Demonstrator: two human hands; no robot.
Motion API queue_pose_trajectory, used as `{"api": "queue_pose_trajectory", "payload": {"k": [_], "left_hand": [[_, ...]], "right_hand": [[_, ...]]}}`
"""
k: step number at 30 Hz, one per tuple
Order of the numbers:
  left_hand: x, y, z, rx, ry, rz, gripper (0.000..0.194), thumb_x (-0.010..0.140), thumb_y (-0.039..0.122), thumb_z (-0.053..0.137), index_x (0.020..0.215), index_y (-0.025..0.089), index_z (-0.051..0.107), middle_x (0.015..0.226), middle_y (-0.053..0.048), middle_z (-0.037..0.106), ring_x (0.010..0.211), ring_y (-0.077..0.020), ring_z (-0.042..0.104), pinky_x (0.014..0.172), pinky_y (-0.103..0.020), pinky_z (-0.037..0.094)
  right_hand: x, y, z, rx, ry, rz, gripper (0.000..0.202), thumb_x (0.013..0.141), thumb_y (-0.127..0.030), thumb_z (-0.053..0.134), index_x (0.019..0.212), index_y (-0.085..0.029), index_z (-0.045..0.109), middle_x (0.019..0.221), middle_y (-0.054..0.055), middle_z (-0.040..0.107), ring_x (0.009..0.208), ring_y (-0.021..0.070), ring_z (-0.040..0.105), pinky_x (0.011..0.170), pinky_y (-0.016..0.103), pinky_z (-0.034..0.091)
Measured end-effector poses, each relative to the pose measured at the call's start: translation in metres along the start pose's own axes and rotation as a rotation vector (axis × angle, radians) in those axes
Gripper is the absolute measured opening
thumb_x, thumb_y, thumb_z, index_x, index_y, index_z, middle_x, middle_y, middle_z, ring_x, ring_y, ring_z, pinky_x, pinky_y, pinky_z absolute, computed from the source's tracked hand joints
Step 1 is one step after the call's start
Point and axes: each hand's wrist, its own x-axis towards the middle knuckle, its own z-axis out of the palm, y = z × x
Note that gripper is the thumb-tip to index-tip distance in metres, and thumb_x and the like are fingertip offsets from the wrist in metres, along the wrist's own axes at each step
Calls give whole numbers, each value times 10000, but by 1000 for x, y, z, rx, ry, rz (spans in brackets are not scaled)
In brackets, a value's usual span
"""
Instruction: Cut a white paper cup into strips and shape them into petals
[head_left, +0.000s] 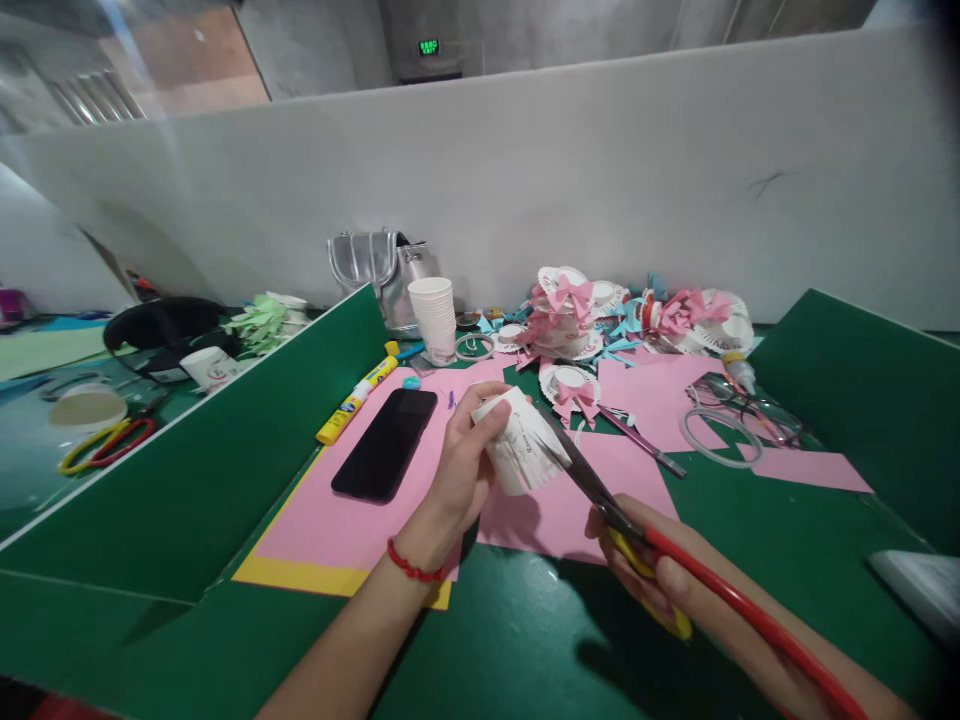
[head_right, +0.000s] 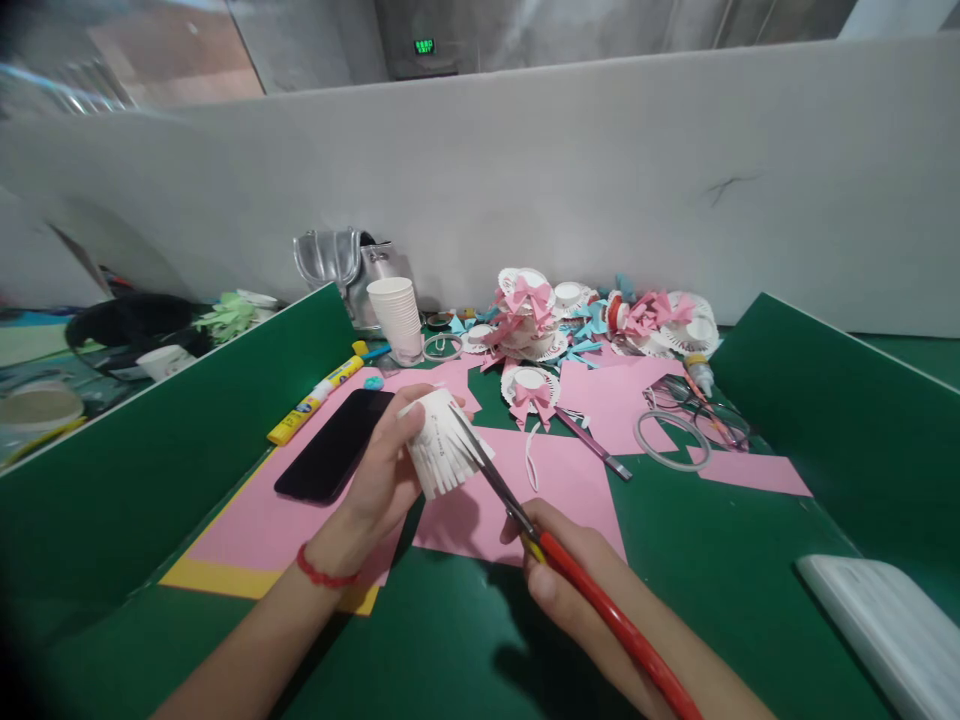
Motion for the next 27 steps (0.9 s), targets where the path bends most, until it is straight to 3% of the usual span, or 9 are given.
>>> {"api": "queue_pose_trajectory", "payload": {"k": [13, 23, 27], "left_hand": [[1, -2, -1, 12, 5, 2, 392, 654, 422, 783, 932, 217, 599, 814, 2, 621, 714, -140, 570, 653, -262, 446], [-4, 0, 3, 26, -66, 1, 346, 631, 374, 806, 877, 211, 625, 713, 32, 544, 632, -105, 492, 614, -230, 383], [-4, -1, 2, 7, -102, -11, 359, 609, 366, 817, 867, 210, 623, 693, 38, 535, 607, -95, 482, 598, -219, 376]], "right_hand": [[0, -6, -3, 69, -31, 46, 699, 752, -865, 370, 928, -206, 523, 608, -41, 412, 513, 137, 417, 483, 266, 347], [3, 5, 0, 99, -6, 49, 724, 707, -899, 367, 901, -223, 539, 579, -27, 431, 500, 165, 450, 482, 297, 389], [-4, 1, 0, 91, 40, 43, 613, 801, -800, 410, 943, -233, 593, 604, -12, 461, 531, 182, 472, 498, 296, 417]]}}
